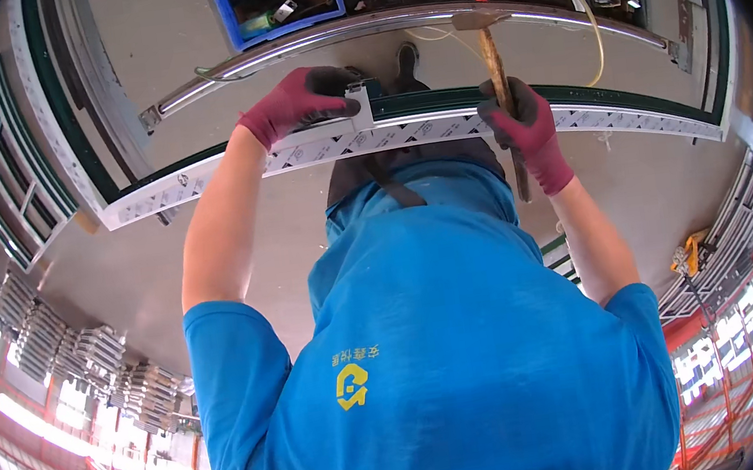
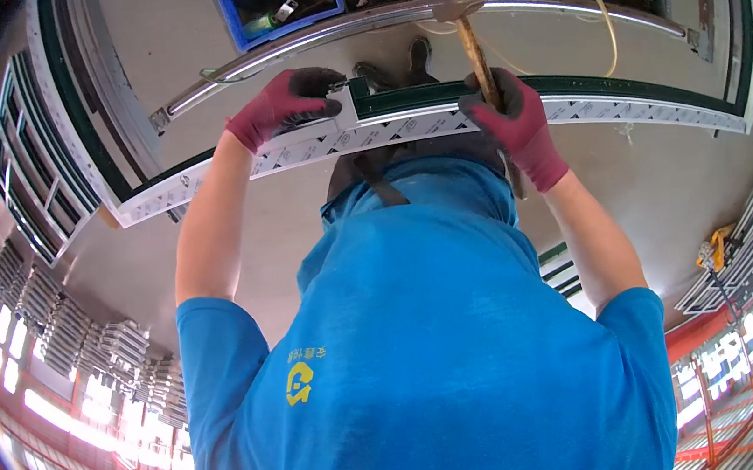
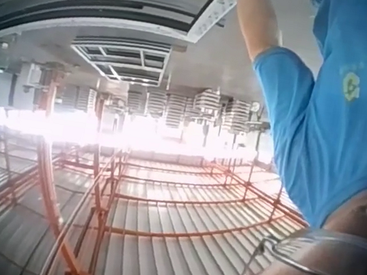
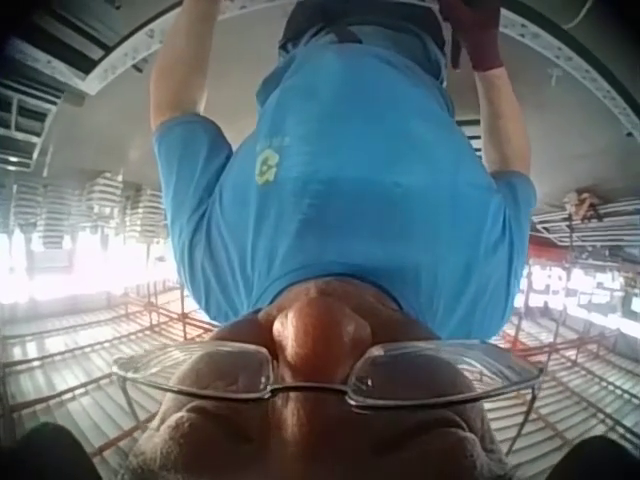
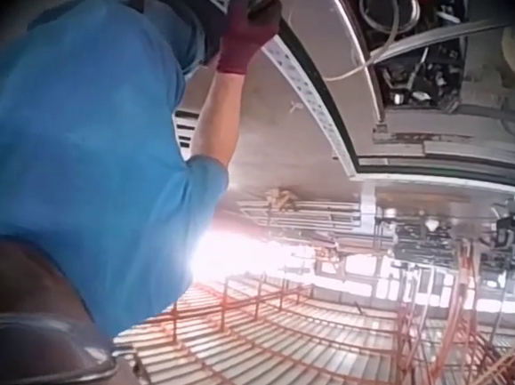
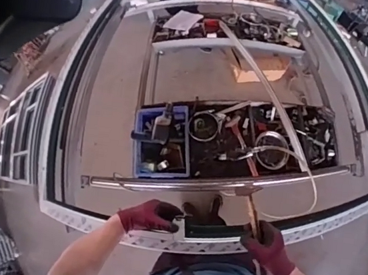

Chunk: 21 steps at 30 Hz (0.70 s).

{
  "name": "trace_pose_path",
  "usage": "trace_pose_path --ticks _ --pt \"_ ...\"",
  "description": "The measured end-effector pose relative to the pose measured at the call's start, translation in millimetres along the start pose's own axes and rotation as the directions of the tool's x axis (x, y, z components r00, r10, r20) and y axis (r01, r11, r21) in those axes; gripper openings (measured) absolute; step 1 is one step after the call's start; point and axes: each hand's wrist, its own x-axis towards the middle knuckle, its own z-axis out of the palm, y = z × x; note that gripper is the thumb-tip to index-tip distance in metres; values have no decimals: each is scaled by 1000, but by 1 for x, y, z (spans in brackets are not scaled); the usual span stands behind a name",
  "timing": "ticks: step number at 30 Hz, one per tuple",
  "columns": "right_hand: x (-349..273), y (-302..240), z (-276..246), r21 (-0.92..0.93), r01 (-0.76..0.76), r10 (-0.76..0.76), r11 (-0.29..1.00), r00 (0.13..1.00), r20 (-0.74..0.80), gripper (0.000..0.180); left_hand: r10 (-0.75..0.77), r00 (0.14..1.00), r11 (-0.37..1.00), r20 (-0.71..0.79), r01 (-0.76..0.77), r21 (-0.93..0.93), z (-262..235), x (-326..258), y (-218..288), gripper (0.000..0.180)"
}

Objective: Assembling and securing metal frame components using hand and power tools in a workshop environment.

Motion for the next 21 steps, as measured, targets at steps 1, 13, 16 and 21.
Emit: trace_pose_path --ticks 1,13,16,21 --pt "-1 -2 1 -12 -4 4 1000 1000 -5 34 6 1000 1000 17 -6 -3 -2 1 1 61" --pt "74 -42 55 -284 237 -146 929 941 306 50 97 992 991 81 -104 86 -7 3 -6 63" --pt "99 -59 82 -430 191 -4 882 917 399 57 86 996 989 39 -90 114 -5 -1 0 63" --pt "128 -33 102 -348 189 50 918 816 575 60 88 996 989 33 -91 117 -5 3 -9 61"
